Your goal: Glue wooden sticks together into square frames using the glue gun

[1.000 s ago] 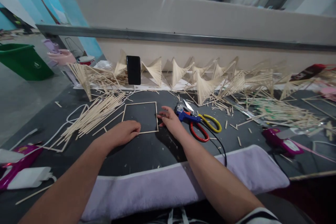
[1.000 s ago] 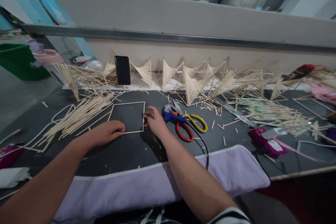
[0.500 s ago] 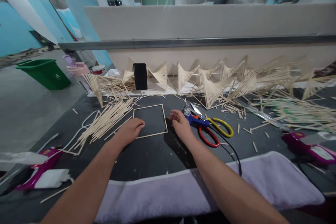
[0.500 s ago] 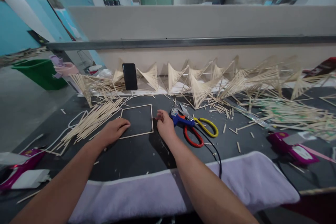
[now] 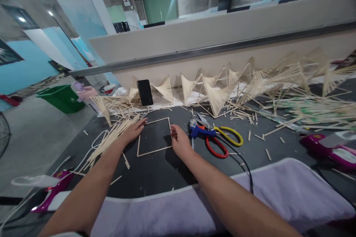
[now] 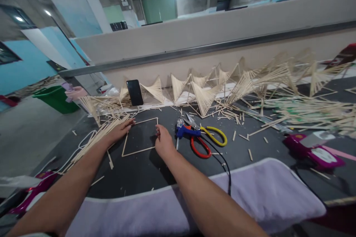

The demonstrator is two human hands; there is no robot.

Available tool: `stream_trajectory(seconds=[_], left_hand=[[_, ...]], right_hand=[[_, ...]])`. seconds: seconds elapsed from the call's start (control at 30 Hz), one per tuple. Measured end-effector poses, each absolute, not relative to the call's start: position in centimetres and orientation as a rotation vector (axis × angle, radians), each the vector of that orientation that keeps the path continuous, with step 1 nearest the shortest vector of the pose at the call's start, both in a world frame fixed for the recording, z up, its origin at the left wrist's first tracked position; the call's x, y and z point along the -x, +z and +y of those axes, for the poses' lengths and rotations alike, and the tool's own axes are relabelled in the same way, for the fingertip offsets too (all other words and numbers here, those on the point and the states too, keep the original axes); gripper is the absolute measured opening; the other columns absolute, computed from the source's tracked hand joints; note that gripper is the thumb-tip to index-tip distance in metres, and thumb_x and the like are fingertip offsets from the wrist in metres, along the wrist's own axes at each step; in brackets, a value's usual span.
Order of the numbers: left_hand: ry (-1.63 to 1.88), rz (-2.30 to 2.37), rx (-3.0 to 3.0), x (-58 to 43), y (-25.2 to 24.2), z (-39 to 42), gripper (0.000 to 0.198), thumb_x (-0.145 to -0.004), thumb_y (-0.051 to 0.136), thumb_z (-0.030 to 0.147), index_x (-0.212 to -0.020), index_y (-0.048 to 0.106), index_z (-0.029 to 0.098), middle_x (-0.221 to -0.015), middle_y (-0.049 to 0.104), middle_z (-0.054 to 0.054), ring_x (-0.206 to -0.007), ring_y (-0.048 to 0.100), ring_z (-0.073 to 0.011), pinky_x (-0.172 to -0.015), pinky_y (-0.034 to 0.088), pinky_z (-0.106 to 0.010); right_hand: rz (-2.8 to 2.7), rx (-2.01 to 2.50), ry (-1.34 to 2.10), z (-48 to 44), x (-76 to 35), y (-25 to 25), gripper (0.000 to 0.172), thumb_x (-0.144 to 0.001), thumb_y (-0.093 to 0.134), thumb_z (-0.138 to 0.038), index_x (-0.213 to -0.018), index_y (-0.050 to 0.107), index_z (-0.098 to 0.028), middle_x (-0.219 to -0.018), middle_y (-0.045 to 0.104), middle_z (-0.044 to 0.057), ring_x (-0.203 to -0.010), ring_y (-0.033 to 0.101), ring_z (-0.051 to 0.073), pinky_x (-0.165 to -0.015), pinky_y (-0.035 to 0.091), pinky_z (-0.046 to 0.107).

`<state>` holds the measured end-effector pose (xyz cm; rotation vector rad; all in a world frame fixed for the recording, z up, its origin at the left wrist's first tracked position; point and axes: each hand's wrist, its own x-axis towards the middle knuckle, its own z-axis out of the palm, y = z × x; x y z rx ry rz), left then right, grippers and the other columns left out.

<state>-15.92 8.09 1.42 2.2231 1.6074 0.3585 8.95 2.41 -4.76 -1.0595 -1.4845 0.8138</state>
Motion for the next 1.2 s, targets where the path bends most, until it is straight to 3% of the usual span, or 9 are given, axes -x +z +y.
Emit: stream_trajectory(seconds=[0.17,0.3,0.43,0.53,0.63,0.73,0.83,1.0,1.2], left_hand=[[0.119,1.911,-2.26,16.3,1.6,10.7,0.05,-0.085,0.035,0.031,-0.133,0.043,0.02,-0.136,0.048,-0.007,-0.123,0.045,-0.0211,-0.103,0.032,-0.036],[0.078,2.01,-2.354,16.5,2.1,9.4,0.041,-0.083,0.038,0.028,-0.118,0.058,0.019,-0.127,0.057,-0.008,-0.117,0.05,-0.0219,-0.098,0.037,-0.035],[0.062,2.1,-2.318,15.6,2.0,6.5,0.043,-0.081,0.038,0.027,-0.115,0.059,0.012,-0.114,0.063,-0.015,-0.106,0.057,-0.0244,-0.091,0.043,-0.034],[0.105,2.021,-2.321,15.7,1.6,4.9,0.042,-0.08,0.041,0.034,-0.113,0.06,0.015,-0.111,0.064,-0.013,-0.105,0.058,-0.0251,-0.092,0.043,-0.037],[0.234,1.857,-2.276,16.8,1.1,4.2,0.055,-0.081,0.042,0.048,-0.123,0.054,0.015,-0.121,0.059,-0.011,-0.11,0.055,-0.024,-0.094,0.043,-0.036],[0.202,1.686,-2.291,18.2,0.9,3.8,0.068,-0.076,0.049,0.056,-0.131,0.045,0.017,-0.135,0.047,-0.011,-0.121,0.047,-0.0248,-0.101,0.038,-0.036],[0.12,1.576,-2.376,18.6,0.9,3.6,0.075,-0.07,0.057,0.055,-0.135,0.04,0.022,-0.141,0.04,-0.009,-0.128,0.038,-0.0271,-0.106,0.032,-0.038],[-0.037,1.611,-2.368,18.1,1.2,3.2,0.08,-0.07,0.059,0.05,-0.139,0.034,0.019,-0.145,0.034,-0.011,-0.132,0.031,-0.0285,-0.109,0.024,-0.041],[-0.067,1.529,-2.347,18.3,1.6,2.4,0.094,-0.063,0.066,0.051,-0.143,0.025,0.024,-0.148,0.027,-0.01,-0.133,0.03,-0.03,-0.107,0.028,-0.04]], right_hand=[[-1.487,1.045,0.817,2.4,-9.0,-4.8,0.057,-0.06,0.037,0.0,-0.113,0.049,-0.017,-0.101,0.054,0.007,-0.079,0.056,0.015,-0.08,0.048,0.032],[-1.512,1.098,0.789,2.4,-9.2,-4.7,0.058,-0.061,0.038,0.001,-0.114,0.049,-0.018,-0.103,0.055,0.007,-0.082,0.056,0.015,-0.083,0.047,0.033],[-1.568,1.181,0.72,2.2,-9.3,-4.7,0.059,-0.062,0.04,0.001,-0.118,0.048,-0.017,-0.108,0.056,0.01,-0.096,0.055,0.019,-0.091,0.043,0.039],[-1.612,1.193,0.715,1.8,-9.4,-4.4,0.062,-0.064,0.043,0.001,-0.121,0.047,-0.02,-0.114,0.056,0.01,-0.106,0.053,0.021,-0.096,0.04,0.042],[-1.694,1.184,0.687,1.4,-9.5,-4.1,0.062,-0.066,0.046,0.0,-0.124,0.046,-0.024,-0.119,0.056,0.008,-0.112,0.05,0.022,-0.098,0.039,0.042],[-1.782,1.221,0.621,1.2,-9.6,-3.9,0.061,-0.068,0.046,-0.002,-0.127,0.043,-0.02,-0.125,0.052,0.011,-0.117,0.047,0.022,-0.1,0.038,0.041],[-1.861,1.258,0.577,1.1,-9.6,-3.8,0.06,-0.07,0.045,-0.004,-0.129,0.04,-0.016,-0.128,0.05,0.013,-0.119,0.045,0.022,-0.101,0.037,0.039],[-1.926,1.302,0.575,1.0,-9.7,-3.5,0.06,-0.072,0.044,-0.005,-0.13,0.038,-0.016,-0.13,0.049,0.013,-0.119,0.045,0.022,-0.1,0.038,0.041],[-1.927,1.284,0.621,1.2,-9.9,-3.4,0.06,-0.072,0.044,-0.004,-0.131,0.037,-0.016,-0.128,0.05,0.013,-0.116,0.048,0.022,-0.099,0.038,0.041]])
